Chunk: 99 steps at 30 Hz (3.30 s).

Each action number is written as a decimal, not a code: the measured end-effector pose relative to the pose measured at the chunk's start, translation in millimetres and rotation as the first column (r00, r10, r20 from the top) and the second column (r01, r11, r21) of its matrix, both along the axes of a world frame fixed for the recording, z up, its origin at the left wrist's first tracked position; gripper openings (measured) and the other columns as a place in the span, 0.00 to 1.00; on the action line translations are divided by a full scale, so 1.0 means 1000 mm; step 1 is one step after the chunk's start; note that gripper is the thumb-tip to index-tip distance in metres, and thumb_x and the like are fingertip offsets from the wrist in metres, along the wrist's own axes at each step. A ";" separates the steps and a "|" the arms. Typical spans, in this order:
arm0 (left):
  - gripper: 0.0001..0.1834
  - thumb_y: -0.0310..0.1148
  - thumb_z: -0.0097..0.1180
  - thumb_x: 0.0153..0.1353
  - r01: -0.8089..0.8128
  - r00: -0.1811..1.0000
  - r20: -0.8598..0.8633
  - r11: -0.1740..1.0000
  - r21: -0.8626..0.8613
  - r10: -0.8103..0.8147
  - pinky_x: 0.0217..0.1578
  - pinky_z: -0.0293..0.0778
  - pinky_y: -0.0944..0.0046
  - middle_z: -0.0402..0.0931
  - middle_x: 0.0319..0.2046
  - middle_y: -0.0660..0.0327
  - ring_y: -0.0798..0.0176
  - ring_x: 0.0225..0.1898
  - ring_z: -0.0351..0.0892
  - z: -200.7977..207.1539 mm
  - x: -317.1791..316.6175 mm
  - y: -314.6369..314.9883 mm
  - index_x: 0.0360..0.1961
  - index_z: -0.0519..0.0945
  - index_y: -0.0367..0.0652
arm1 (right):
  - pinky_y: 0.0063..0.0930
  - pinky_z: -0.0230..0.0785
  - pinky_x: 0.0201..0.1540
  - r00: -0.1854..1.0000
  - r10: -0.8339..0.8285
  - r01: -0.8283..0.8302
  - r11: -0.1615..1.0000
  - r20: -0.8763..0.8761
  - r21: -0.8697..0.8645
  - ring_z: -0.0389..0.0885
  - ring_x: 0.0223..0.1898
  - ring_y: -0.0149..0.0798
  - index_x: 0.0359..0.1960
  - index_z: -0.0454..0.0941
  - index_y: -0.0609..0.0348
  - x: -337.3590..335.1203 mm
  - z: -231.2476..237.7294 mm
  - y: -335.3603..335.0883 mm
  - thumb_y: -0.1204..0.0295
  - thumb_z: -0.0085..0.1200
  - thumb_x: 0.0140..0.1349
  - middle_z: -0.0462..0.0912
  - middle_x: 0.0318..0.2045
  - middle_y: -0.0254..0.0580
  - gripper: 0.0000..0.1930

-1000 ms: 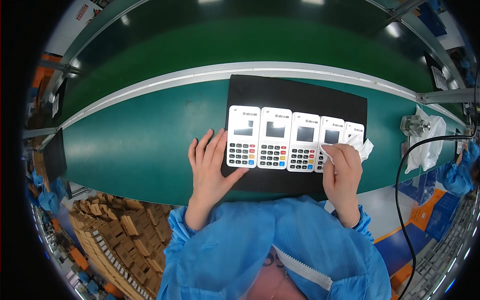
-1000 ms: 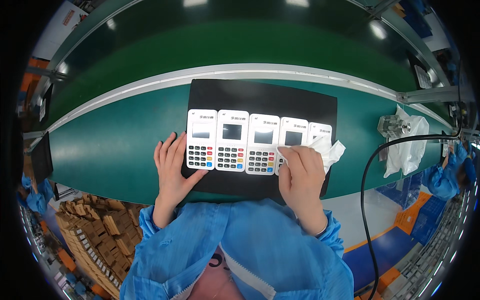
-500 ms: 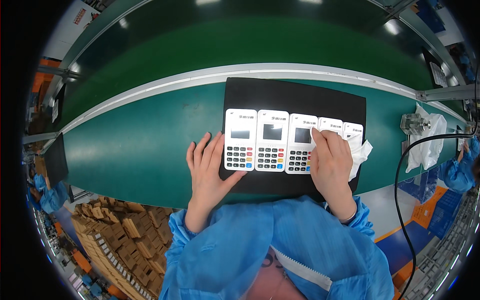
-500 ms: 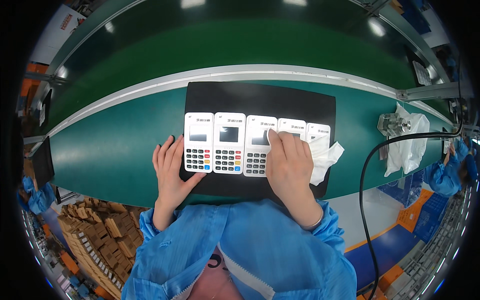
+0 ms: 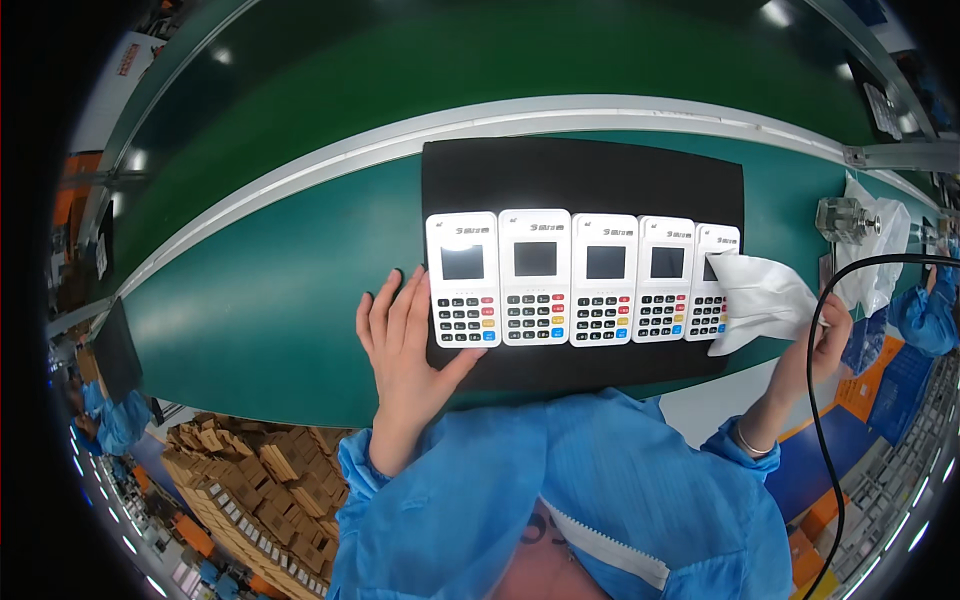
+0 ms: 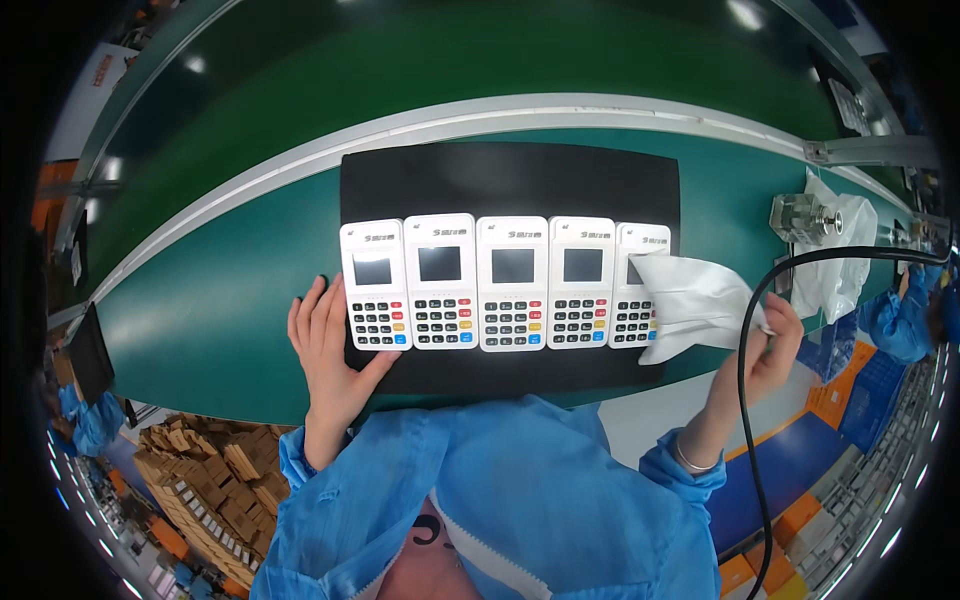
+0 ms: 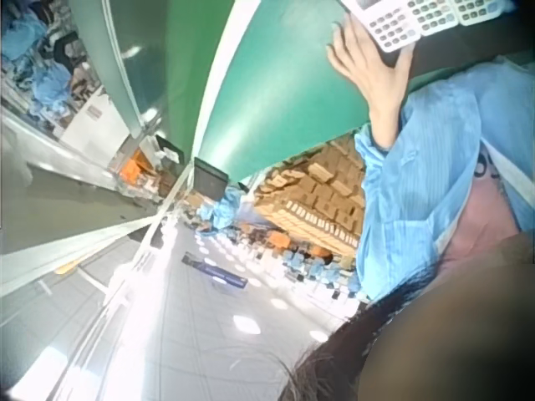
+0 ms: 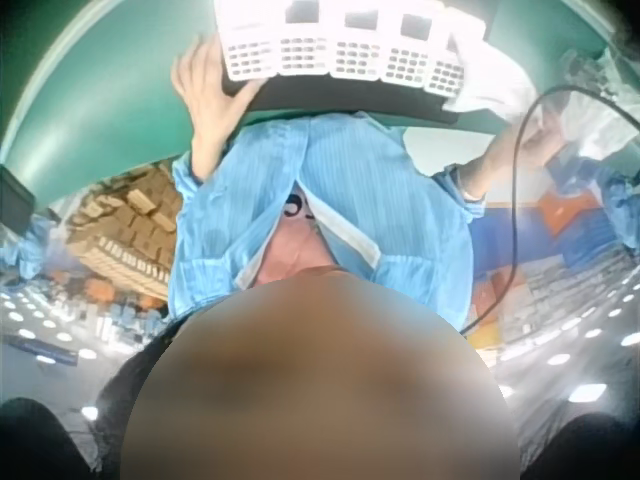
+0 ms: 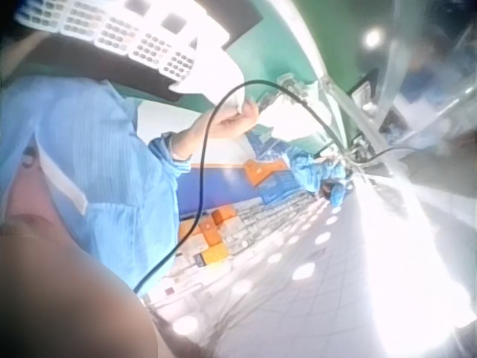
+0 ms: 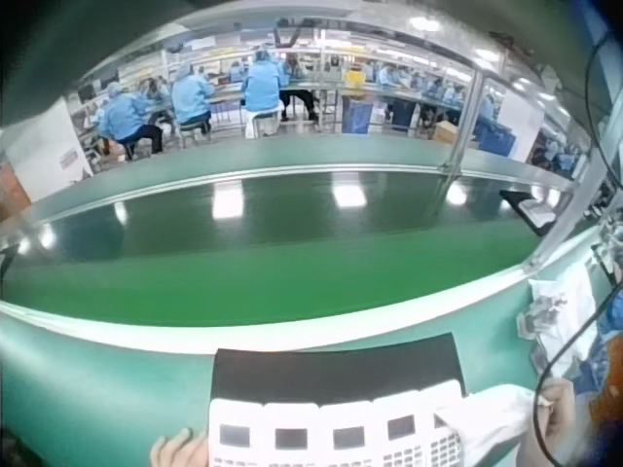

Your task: The person wipes the surfaces of several white electronic devices, likely payment terminals, using a white cloth. They handle the devices in batches, turning them over to clean both sides and arranging them on a black mat on a green workbench. The person also uses a red tool to rub the back of the devices.

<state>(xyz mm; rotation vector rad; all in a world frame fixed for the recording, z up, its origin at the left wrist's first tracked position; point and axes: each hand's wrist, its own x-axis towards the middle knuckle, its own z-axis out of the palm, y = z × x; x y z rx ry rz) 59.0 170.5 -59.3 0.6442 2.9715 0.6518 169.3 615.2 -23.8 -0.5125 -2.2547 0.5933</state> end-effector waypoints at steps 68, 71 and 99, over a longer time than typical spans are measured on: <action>0.49 0.50 0.72 0.53 -0.012 0.999 -0.038 1.000 -0.009 0.012 0.74 0.42 0.39 0.67 0.70 0.53 0.46 0.74 0.59 -0.002 0.003 0.004 0.72 0.66 0.40 | 0.42 0.73 0.56 0.912 0.290 -0.312 0.949 0.291 0.033 0.81 0.53 0.54 0.53 0.81 0.65 -0.040 -0.017 -0.055 0.77 0.54 0.70 0.80 0.53 0.54 0.12; 0.49 0.51 0.72 0.54 -0.010 0.999 -0.043 1.000 0.002 0.010 0.74 0.42 0.39 0.68 0.69 0.52 0.45 0.74 0.60 0.000 0.003 0.004 0.72 0.66 0.39 | 0.47 0.65 0.67 0.870 0.236 -0.347 0.917 0.434 0.196 0.70 0.68 0.62 0.65 0.74 0.67 -0.037 -0.019 -0.101 0.76 0.52 0.71 0.71 0.67 0.58 0.22; 0.49 0.48 0.71 0.56 0.021 0.999 -0.036 0.999 0.047 -0.019 0.74 0.40 0.38 0.64 0.72 0.51 0.44 0.75 0.56 -0.004 0.004 0.000 0.73 0.63 0.37 | 0.28 0.73 0.43 0.927 0.363 -0.374 0.906 -0.092 -0.199 0.82 0.36 0.39 0.26 0.77 0.67 -0.070 0.032 -0.100 0.89 0.39 0.55 0.82 0.33 0.48 0.11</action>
